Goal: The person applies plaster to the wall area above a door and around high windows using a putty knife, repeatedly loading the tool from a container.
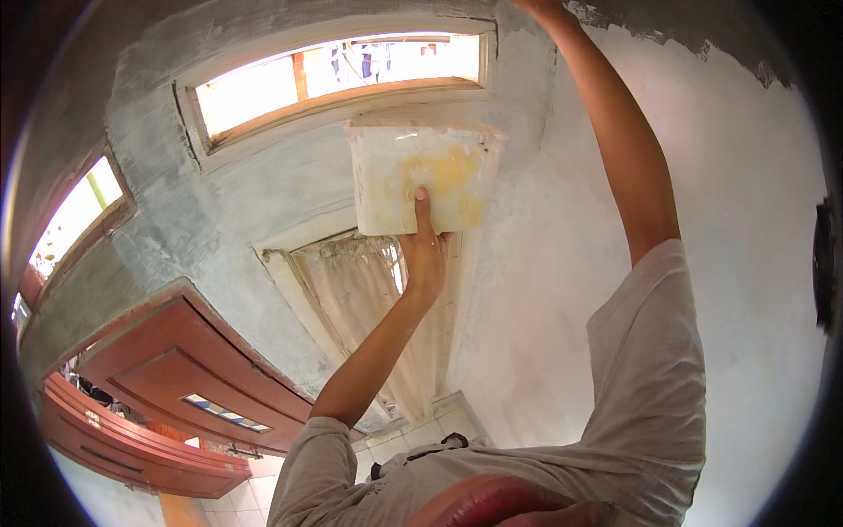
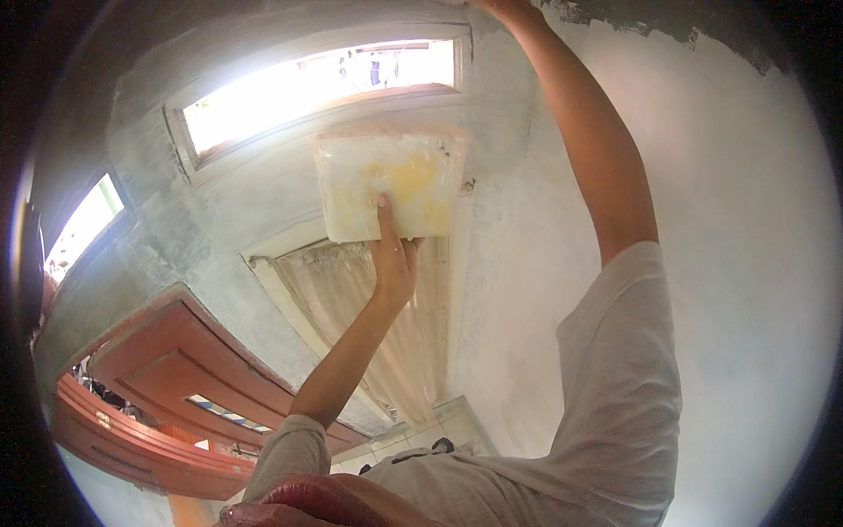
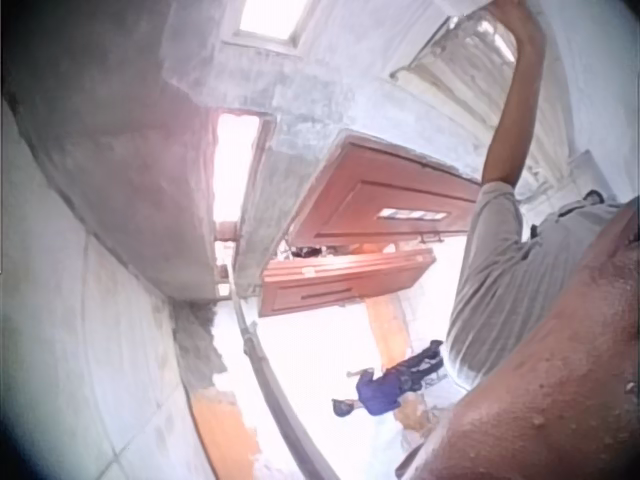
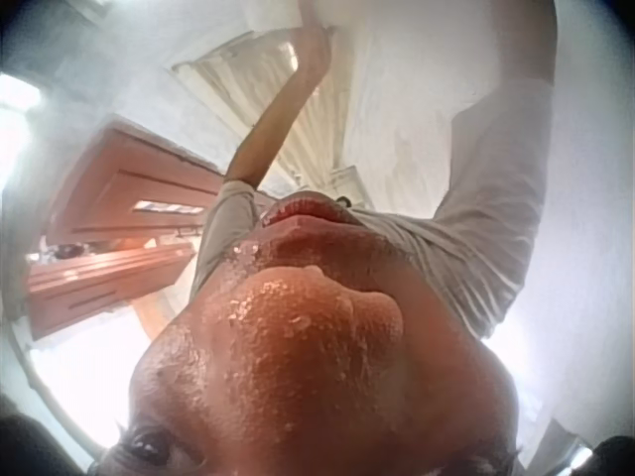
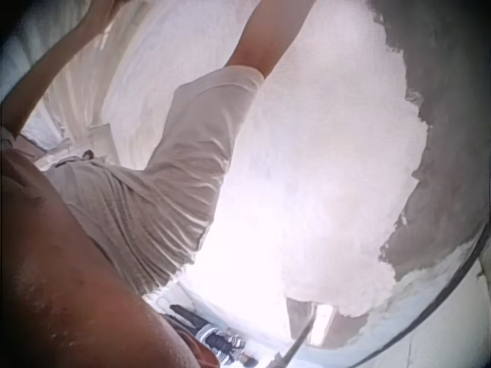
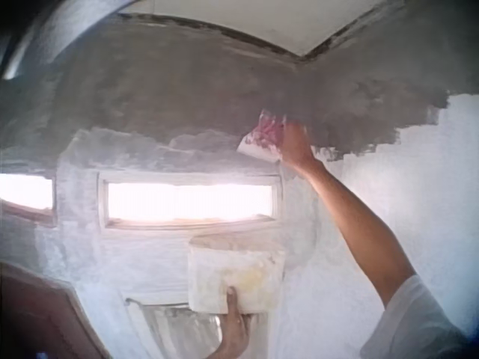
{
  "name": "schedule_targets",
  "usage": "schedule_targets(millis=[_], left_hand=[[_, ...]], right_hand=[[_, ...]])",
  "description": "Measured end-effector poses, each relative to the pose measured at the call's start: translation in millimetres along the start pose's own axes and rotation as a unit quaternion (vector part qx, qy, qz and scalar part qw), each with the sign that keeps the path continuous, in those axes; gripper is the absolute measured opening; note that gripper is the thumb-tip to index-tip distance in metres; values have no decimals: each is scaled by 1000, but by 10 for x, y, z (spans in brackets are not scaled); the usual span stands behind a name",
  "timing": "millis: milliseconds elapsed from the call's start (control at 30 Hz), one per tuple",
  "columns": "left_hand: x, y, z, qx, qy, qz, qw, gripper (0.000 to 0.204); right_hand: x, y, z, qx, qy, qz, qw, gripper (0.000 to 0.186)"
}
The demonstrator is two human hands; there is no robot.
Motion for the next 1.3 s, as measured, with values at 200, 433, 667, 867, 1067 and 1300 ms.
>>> schedule_targets(millis=[200, 433, 667, 867, 1067, 1300], left_hand=[[-91, 118, -119, 3, -23, 14, 1000, 73], [-169, 354, -178, -27, -25, 13, 999, 66], [-348, 444, -220, -44, -46, 24, 998, 63], [-287, 448, -215, -13, -20, 5, 1000, 73], [-457, 558, -226, -48, -39, 29, 998, 66], [-567, 489, -251, -19, -37, 30, 999, 65]], right_hand=[[736, 52, -701, -125, 143, -103, 976, 37], [797, -91, -952, -117, 58, 82, 988, 33], [1045, -309, -515, -81, 135, -245, 957, 35], [281, -51, -133, -119, -17, 384, 915, 19], [1230, -428, -566, -107, 273, -193, 936, 29], [675, -270, 462, -138, 0, 88, 987, 31]])
Point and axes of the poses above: each hand's wrist, its own z-axis towards the middle knuckle, its own y-axis out of the back of the hand, x = y × z, the point moved 10 cm from there along z, towards the middle knuckle, and after that the axes turned 6 degrees about -y, right-handed, at the moved point
